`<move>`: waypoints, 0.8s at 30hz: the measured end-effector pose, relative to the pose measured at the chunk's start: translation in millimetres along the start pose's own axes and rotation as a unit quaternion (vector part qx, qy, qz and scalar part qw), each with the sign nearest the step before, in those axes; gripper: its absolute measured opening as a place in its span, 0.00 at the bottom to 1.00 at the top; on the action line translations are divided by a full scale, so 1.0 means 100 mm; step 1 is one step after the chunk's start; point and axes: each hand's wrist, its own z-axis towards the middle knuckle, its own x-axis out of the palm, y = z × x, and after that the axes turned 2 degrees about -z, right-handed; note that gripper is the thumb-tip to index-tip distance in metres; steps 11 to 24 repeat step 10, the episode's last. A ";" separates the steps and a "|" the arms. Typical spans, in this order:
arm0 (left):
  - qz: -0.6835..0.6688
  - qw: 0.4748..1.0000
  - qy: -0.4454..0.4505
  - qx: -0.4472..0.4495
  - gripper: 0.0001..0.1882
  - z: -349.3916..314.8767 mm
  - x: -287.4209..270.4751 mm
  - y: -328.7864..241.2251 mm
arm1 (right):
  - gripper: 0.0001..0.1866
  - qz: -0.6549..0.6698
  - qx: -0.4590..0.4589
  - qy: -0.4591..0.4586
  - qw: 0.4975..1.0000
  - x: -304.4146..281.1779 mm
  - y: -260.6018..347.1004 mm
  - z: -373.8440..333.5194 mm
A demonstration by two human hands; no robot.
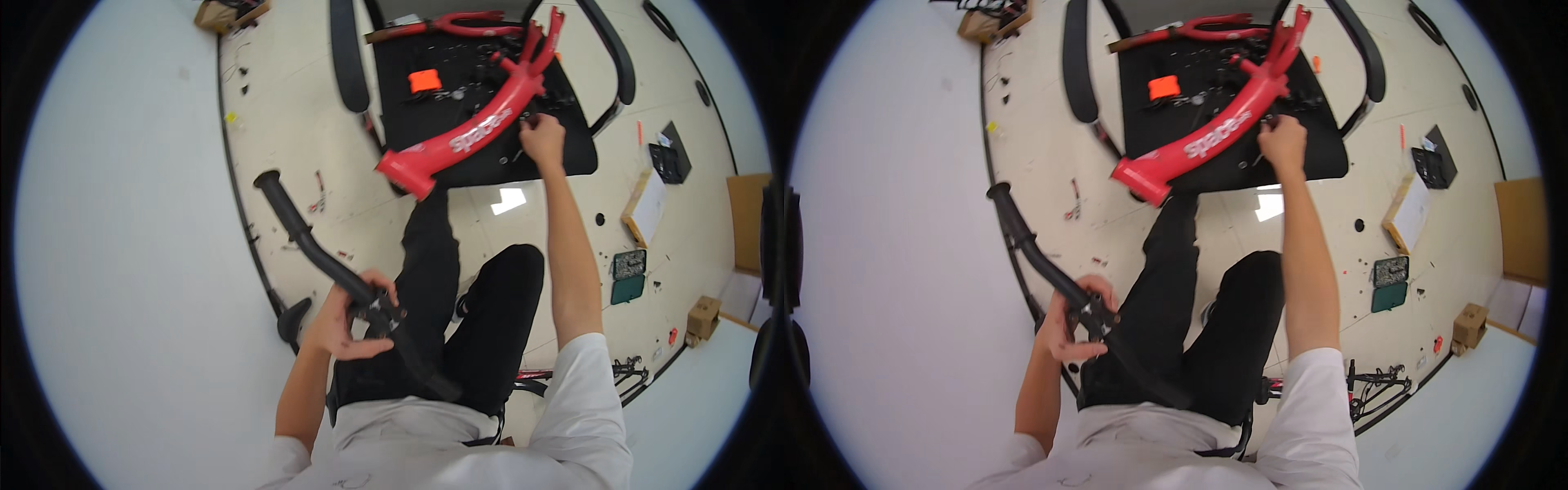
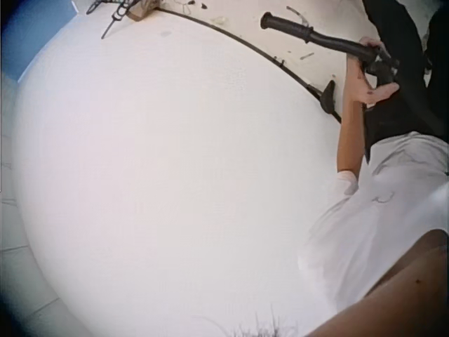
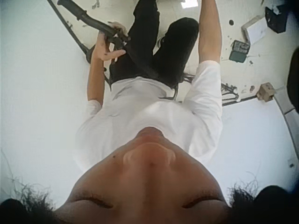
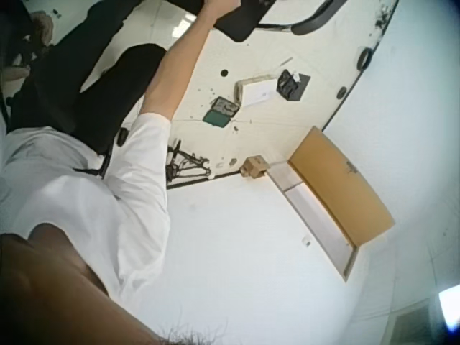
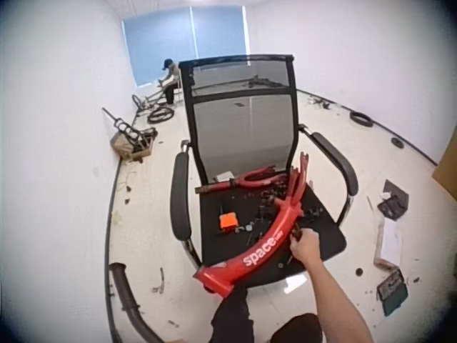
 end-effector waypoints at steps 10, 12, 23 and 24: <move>-0.110 0.970 0.126 0.178 0.42 -0.70 0.30 0.03 | 0.09 0.516 0.078 0.093 0.848 -1.75 0.64 -2.30; -0.110 0.970 0.126 0.178 0.42 -0.70 0.30 0.03 | 0.09 0.516 0.078 0.093 0.848 -1.75 0.64 -2.30; -0.110 0.970 0.126 0.178 0.42 -0.70 0.30 0.03 | 0.09 0.516 0.078 0.093 0.848 -1.75 0.64 -2.30; -0.110 0.970 0.126 0.178 0.42 -0.70 0.30 0.03 | 0.09 0.516 0.078 0.093 0.848 -1.75 0.64 -2.30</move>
